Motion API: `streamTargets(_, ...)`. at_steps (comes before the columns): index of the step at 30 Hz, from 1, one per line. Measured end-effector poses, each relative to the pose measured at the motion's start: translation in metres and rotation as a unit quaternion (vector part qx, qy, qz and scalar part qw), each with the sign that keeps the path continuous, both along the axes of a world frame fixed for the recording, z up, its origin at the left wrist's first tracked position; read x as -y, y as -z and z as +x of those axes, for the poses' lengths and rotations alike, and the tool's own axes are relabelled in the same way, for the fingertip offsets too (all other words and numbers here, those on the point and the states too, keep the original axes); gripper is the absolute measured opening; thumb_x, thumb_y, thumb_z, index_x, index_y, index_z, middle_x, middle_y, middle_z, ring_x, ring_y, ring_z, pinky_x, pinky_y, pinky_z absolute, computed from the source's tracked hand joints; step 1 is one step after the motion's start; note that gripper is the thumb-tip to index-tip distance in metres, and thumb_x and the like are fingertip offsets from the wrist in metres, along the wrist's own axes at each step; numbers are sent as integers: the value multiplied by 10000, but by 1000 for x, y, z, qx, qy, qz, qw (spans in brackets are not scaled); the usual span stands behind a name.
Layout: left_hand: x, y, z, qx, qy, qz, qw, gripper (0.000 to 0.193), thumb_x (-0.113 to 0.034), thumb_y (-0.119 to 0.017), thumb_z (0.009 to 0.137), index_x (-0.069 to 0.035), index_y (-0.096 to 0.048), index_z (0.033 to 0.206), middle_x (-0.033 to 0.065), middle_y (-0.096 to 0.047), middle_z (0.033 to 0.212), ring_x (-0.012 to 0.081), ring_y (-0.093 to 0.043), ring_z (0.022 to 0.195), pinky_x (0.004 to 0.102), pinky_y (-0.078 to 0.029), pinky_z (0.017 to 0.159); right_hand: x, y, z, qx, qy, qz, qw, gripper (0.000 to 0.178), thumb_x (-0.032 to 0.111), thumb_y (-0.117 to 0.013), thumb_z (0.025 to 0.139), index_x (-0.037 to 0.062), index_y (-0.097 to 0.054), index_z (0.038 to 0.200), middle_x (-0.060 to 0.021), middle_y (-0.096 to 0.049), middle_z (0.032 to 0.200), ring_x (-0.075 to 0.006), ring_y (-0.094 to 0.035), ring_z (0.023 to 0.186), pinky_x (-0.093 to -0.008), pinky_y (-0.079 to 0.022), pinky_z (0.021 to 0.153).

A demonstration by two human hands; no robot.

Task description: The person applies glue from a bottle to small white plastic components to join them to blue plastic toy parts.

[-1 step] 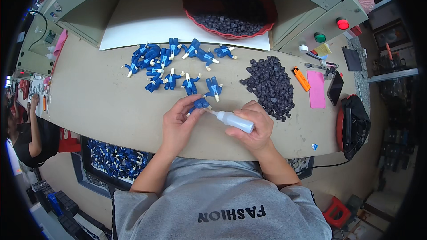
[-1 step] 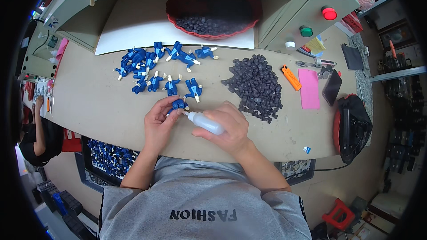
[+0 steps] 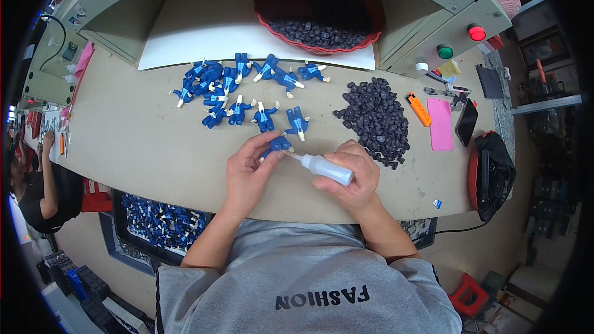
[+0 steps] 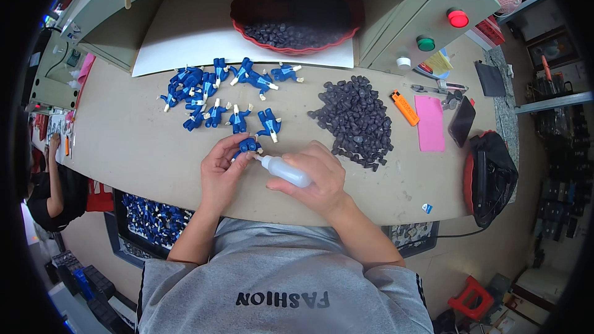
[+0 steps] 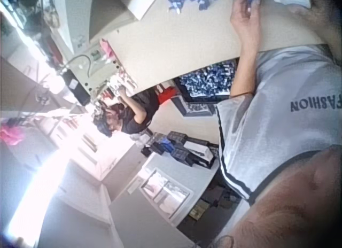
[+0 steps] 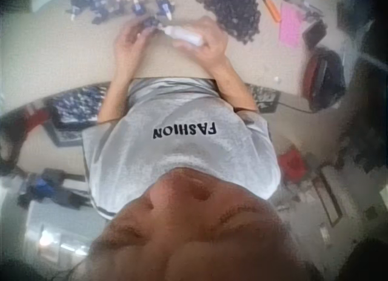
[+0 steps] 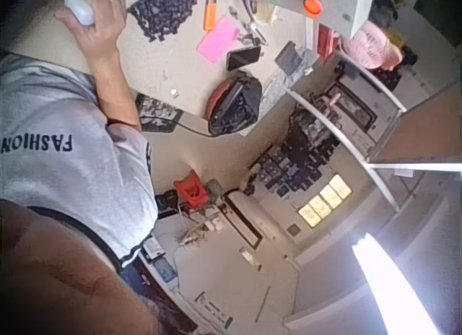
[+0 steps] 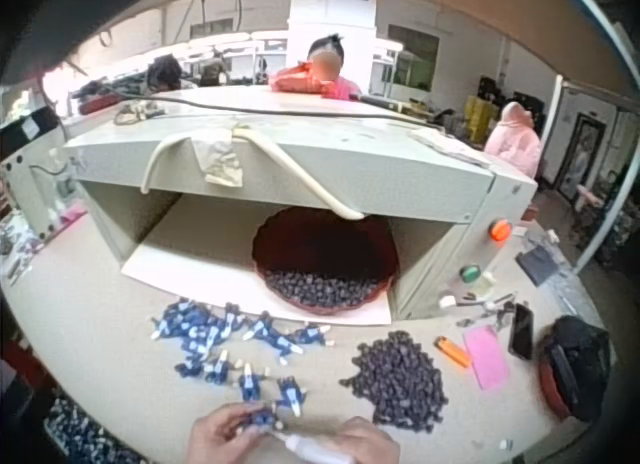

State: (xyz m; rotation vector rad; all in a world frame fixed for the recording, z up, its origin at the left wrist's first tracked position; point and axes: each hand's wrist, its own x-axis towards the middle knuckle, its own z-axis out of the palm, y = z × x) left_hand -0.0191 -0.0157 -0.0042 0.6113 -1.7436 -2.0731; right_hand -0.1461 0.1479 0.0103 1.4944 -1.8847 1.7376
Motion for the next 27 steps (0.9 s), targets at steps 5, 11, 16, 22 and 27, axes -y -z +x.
streamTargets(5,-1,0,0,-2,-1,1,1000,355,33,-629,920,38,-551,1267,127,-650,1173,161,-625,1063,272,-509,911,0,-1,-1,-1,0,3,1000,553,235,-930,598,33,-631,1017,-104,-655,823,-243,-593,634,-318,-466,536)
streamTargets(11,0,-1,0,0,0,8,1000,329,51,-624,920,60,-567,1244,107,-642,1167,157,-628,1077,268,-515,923,0,1,-1,3,-1,1,1000,544,237,-932,595,36,-632,1003,-101,-652,818,-244,-591,633,-321,-465,537)
streamTargets(16,0,-2,-1,3,-5,11,1000,336,41,-632,919,57,-563,1247,107,-644,1161,153,-626,1077,258,-509,922,-2,0,-1,1,6,16,1000,536,237,-928,605,37,-631,1004,-100,-653,822,-243,-588,633,-318,-467,541)
streamTargets(22,-1,-3,-2,13,-8,3,1000,332,29,-644,917,58,-564,1238,109,-647,1151,150,-625,1064,260,-507,911,-4,1,-2,8,30,-2,1000,512,230,-924,619,31,-645,1001,-102,-648,808,-227,-588,636,-301,-461,526)
streamTargets(27,-1,-3,-2,5,-13,2,1000,330,27,-649,914,58,-563,1231,111,-649,1148,153,-624,1063,262,-505,908,-3,1,-2,10,38,-1,999,502,227,-925,616,28,-653,988,-104,-639,796,-224,-586,634,-297,-458,519)
